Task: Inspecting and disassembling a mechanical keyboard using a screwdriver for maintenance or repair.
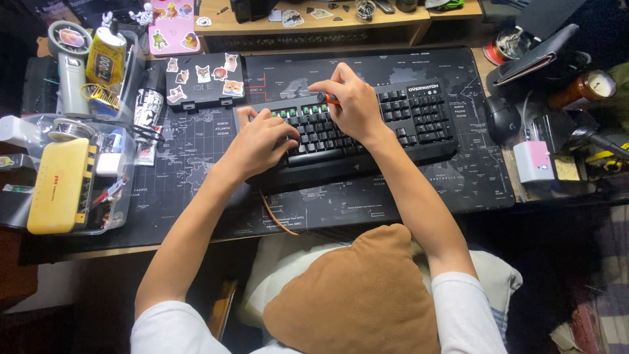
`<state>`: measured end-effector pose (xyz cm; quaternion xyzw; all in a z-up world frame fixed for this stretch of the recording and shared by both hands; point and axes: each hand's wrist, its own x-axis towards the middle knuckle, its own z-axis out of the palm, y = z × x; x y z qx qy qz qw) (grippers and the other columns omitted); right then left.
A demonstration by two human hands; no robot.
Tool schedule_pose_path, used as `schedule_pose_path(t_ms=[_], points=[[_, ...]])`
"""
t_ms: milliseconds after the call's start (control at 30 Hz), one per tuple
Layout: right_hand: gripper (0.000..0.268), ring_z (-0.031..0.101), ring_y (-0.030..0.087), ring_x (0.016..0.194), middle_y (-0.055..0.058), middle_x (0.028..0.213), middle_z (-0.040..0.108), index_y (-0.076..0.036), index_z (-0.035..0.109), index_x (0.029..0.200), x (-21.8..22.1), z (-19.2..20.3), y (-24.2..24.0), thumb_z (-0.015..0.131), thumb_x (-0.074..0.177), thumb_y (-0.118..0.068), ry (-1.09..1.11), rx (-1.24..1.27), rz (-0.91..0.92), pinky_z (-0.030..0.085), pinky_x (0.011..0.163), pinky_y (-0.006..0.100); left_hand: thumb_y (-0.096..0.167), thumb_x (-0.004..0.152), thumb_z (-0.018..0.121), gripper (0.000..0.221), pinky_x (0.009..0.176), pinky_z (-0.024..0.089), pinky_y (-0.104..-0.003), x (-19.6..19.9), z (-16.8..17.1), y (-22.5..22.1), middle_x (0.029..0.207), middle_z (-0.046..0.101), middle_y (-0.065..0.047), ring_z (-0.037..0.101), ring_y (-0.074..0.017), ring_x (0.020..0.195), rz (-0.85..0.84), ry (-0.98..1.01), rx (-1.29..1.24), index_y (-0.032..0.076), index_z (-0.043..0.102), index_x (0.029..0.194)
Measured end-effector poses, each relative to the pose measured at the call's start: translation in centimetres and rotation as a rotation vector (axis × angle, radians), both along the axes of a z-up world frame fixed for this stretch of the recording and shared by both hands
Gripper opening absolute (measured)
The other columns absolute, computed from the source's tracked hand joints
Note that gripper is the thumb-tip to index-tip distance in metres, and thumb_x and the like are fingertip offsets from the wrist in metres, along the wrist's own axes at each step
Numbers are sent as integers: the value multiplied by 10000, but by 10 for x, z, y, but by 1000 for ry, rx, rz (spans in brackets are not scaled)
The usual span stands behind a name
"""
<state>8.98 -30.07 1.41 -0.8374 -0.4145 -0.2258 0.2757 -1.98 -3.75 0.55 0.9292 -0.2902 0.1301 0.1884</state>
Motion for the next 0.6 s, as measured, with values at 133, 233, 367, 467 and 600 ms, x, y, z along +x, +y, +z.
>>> schedule_pose_path(t_ms=[133,233,367,467,600], points=[[572,531,205,698,20,956,501,-208,832,1247,1,-1,-1,660,856,173,26,5,-15,465,457,340,302,1078,767,128,958,291,-475,-3,-4,-2,1058,787,53,597,-248,959,-13,-77,49,186,718,1098],[551,523,191,697,19,952,500,-192,837,1246,2,-1,-2,669,868,172,22,13,-8,460,459,321,294,1116,721,143,960,303,-473,-4,-10,-6,1017,753,-1,610,-257,980,32,-81,86,153,700,1115],[544,516,191,715,30,943,504,-170,842,1235,3,-1,-3,654,864,181,-3,33,10,444,456,305,318,1076,777,177,930,309,-469,-6,-10,-10,1040,809,-10,613,-259,958,69,-144,78,162,693,1071],[534,511,192,712,28,939,500,-186,849,1215,4,-1,-3,649,872,171,-18,35,8,446,450,309,299,1062,799,172,906,301,-470,-7,-7,-13,1001,822,9,617,-247,924,67,-139,29,166,723,983],[524,511,193,702,28,944,505,-199,850,1199,3,-1,-4,659,872,164,-26,28,3,446,438,303,286,1027,835,170,897,268,-461,-7,-9,-15,963,821,44,627,-225,902,92,-92,-61,193,732,929]])
